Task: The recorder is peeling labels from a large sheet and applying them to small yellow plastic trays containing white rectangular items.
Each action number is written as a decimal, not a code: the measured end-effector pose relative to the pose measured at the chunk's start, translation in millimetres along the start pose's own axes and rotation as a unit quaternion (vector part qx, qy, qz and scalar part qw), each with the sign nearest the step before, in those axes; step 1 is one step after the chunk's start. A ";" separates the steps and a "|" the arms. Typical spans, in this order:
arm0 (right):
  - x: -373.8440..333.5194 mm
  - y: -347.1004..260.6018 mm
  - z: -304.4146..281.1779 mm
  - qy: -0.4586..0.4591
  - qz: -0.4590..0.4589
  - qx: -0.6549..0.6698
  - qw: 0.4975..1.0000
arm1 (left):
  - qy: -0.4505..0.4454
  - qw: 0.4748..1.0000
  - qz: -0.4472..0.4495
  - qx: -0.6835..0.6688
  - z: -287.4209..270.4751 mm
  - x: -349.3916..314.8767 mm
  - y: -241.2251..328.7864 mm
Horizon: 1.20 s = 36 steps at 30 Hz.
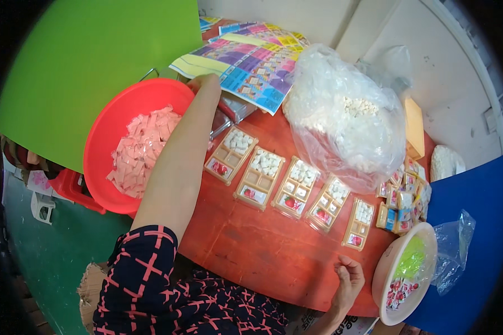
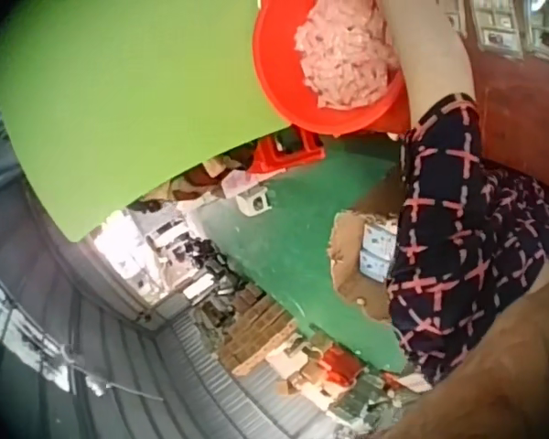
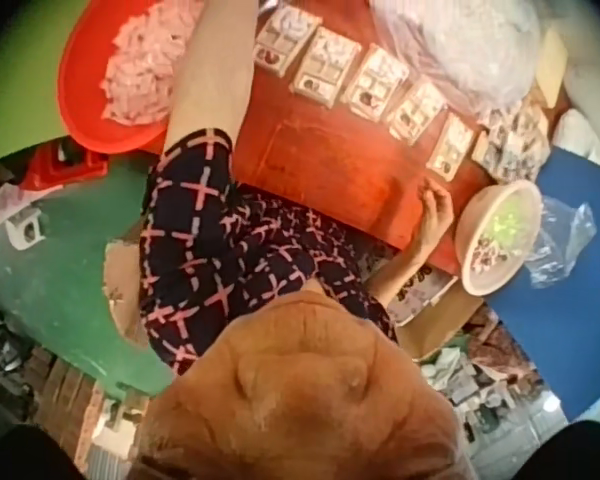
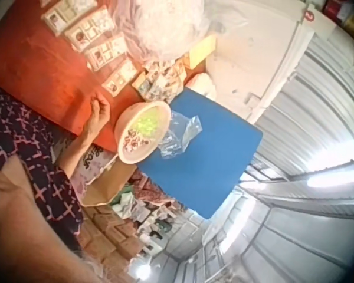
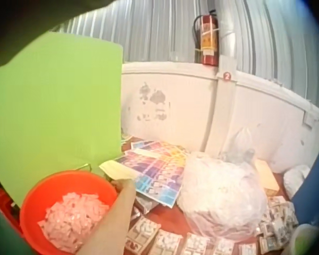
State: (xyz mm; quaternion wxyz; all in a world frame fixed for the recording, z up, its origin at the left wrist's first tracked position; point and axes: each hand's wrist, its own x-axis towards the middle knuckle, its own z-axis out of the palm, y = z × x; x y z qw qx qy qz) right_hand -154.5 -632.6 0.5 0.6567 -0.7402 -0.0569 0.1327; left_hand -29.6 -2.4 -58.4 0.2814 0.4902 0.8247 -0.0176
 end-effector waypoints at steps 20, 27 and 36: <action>41.1 -81.5 89.2 -0.154 -0.156 -0.079 0.972 | 0.076 0.539 0.754 -0.368 -162.1 -89.9 -97.4; 99.5 -186.6 229.5 -0.172 -0.543 -0.154 0.807 | 0.152 0.462 0.861 -0.148 -199.6 -75.3 -208.1; 93.1 -247.5 368.0 -0.210 -0.818 -0.292 0.449 | 0.219 0.416 0.881 -0.049 -199.1 -46.1 -285.9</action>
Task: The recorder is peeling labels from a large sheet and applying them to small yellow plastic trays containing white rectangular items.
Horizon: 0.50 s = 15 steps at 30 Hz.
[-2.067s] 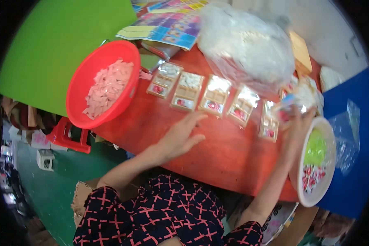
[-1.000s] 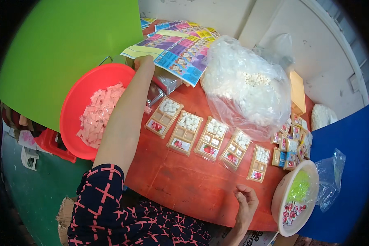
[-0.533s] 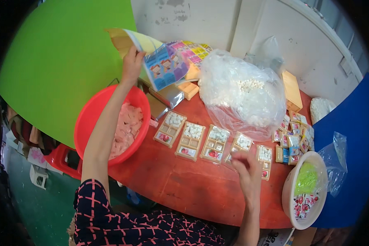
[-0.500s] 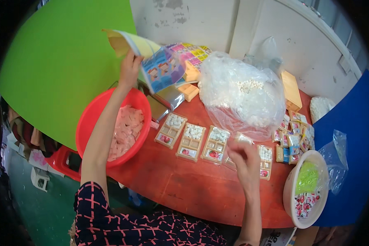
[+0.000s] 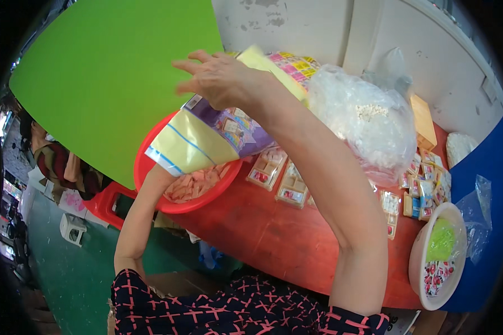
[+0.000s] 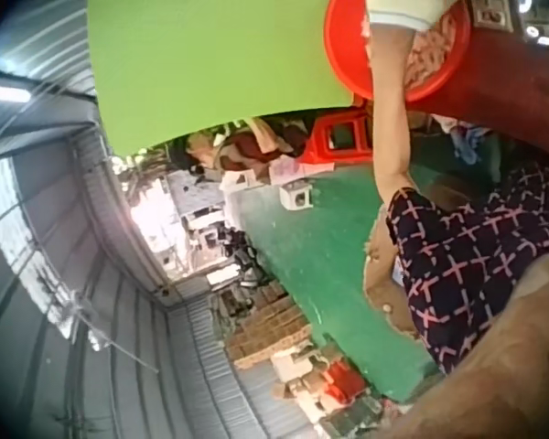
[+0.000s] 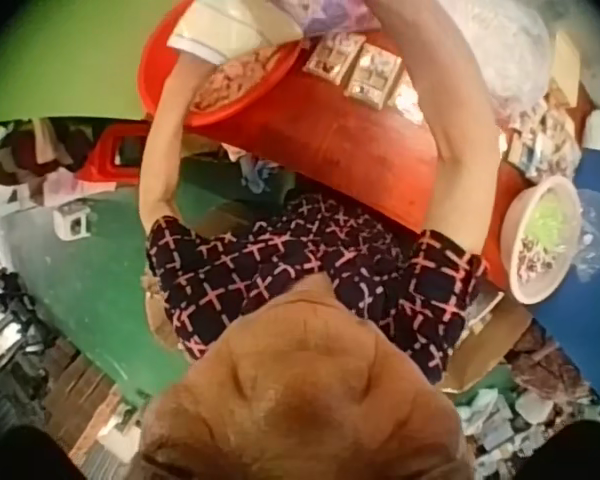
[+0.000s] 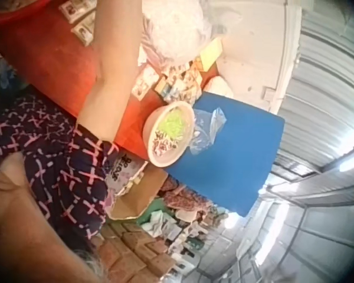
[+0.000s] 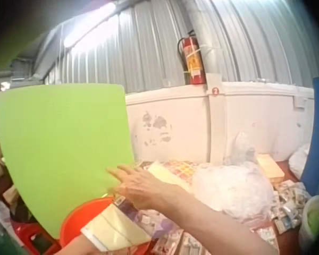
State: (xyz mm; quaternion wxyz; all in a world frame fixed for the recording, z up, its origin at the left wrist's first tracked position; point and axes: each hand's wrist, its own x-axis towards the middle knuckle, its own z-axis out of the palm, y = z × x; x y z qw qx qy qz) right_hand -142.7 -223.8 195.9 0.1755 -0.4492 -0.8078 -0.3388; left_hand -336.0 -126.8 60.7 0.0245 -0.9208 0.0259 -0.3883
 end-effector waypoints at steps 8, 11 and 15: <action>4.4 25.1 -19.1 0.035 0.057 0.040 0.997 | -0.027 0.930 -0.332 -0.155 -11.2 -7.8 8.9; 5.8 35.6 -36.5 0.048 0.028 -0.019 0.998 | 0.164 0.883 -0.371 -0.237 -24.0 11.8 19.7; 1.2 30.4 -37.6 0.040 0.052 -0.029 0.997 | 0.388 0.893 -0.216 -0.073 -60.9 44.1 40.3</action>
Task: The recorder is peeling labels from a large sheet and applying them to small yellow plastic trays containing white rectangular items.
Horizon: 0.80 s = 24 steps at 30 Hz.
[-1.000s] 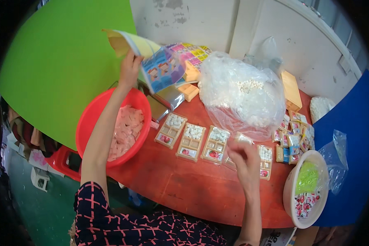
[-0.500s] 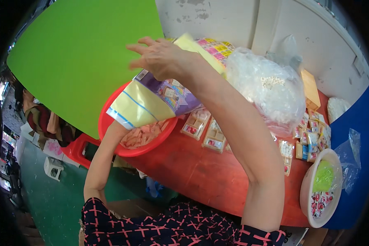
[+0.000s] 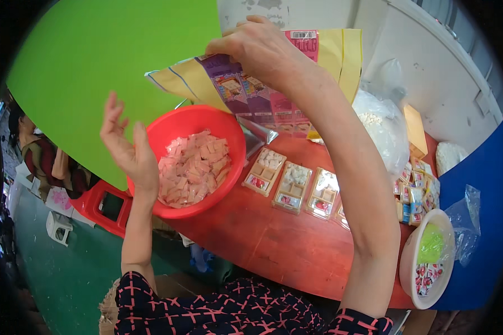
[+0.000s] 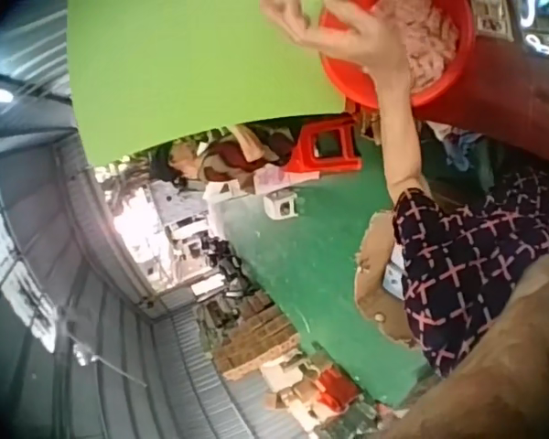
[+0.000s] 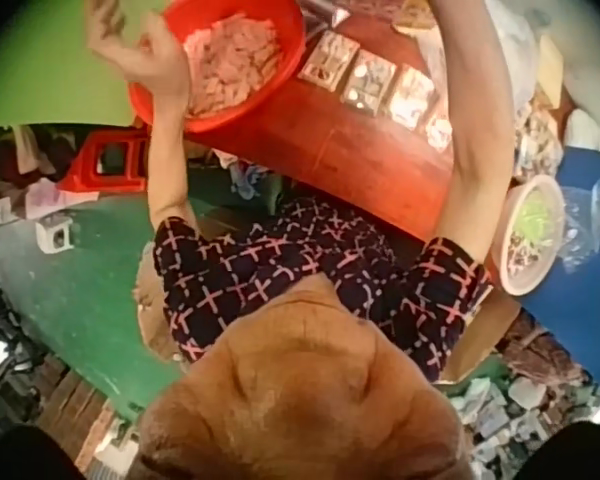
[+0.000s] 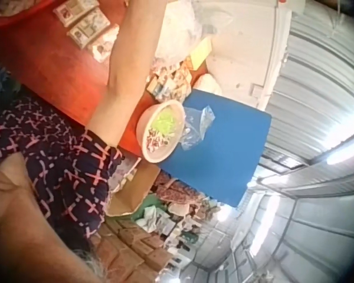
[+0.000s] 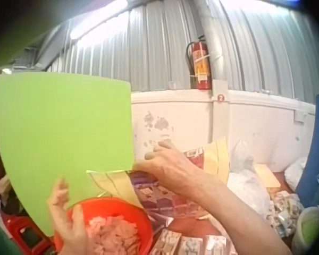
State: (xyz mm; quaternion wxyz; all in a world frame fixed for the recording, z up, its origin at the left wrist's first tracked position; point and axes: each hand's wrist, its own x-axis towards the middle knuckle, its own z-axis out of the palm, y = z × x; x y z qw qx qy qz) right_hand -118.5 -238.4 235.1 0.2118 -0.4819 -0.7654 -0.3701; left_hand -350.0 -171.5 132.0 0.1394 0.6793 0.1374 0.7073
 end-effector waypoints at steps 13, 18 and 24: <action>-30.5 -18.9 -18.4 0.001 0.056 0.087 0.995 | -0.209 0.973 0.008 0.097 60.0 28.9 33.5; -39.7 -10.3 -17.0 0.041 0.073 0.083 0.993 | -0.281 0.948 -0.146 -0.023 66.3 34.5 34.4; -53.4 1.8 -22.7 0.056 0.128 0.089 0.986 | -0.309 0.911 -0.223 -0.155 83.1 38.8 32.7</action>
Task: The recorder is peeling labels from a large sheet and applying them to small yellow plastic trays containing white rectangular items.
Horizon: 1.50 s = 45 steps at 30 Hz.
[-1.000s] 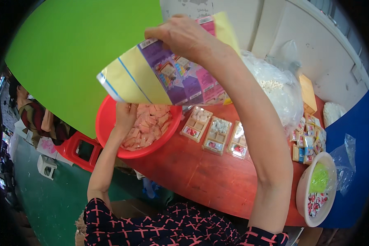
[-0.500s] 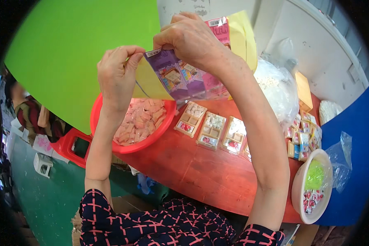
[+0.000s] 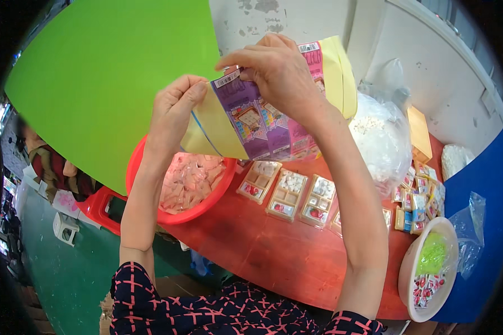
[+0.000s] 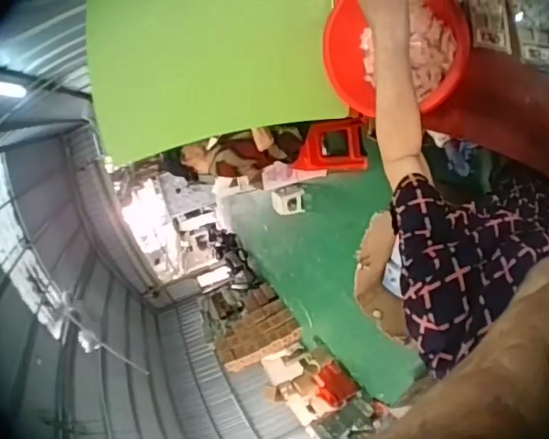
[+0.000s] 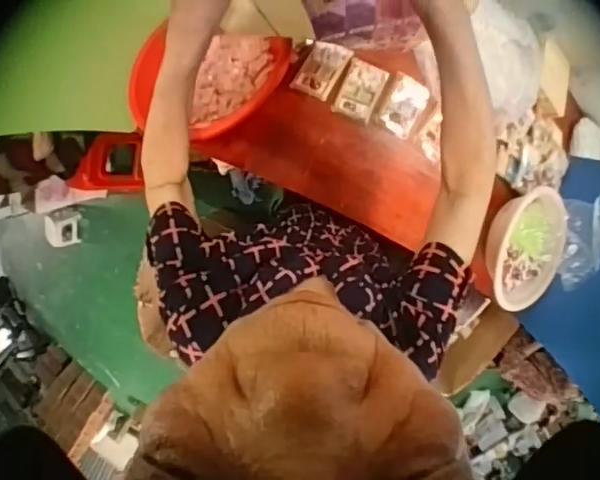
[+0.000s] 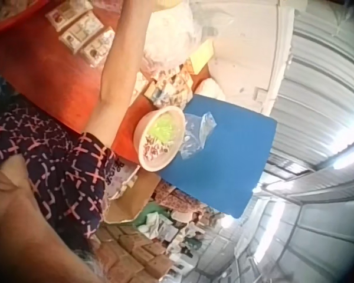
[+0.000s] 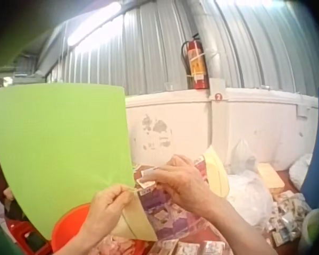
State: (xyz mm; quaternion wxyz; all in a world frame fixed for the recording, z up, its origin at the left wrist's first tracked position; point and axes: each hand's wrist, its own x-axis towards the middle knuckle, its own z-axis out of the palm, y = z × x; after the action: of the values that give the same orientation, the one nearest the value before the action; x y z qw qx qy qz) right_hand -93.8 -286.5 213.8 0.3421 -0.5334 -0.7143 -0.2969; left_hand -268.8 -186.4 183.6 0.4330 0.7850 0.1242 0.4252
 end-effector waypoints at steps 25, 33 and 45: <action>-104.1 6.2 -113.6 0.332 0.082 -0.171 0.924 | 0.333 0.849 0.243 0.329 -29.8 109.0 -32.1; -326.8 -107.4 -191.7 0.386 0.572 0.102 0.716 | 0.398 0.827 -0.091 0.386 -41.3 157.7 -222.5; -384.1 -215.6 -217.4 0.432 0.613 0.226 0.622 | -0.094 0.926 0.059 0.361 153.9 99.6 -163.0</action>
State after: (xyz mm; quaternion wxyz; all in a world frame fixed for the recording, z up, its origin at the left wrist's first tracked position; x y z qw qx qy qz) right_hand -188.9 -727.7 19.9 0.8238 -0.5640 -0.0372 -0.0435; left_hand -60.7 -121.8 70.9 0.1045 0.9303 0.1815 0.3010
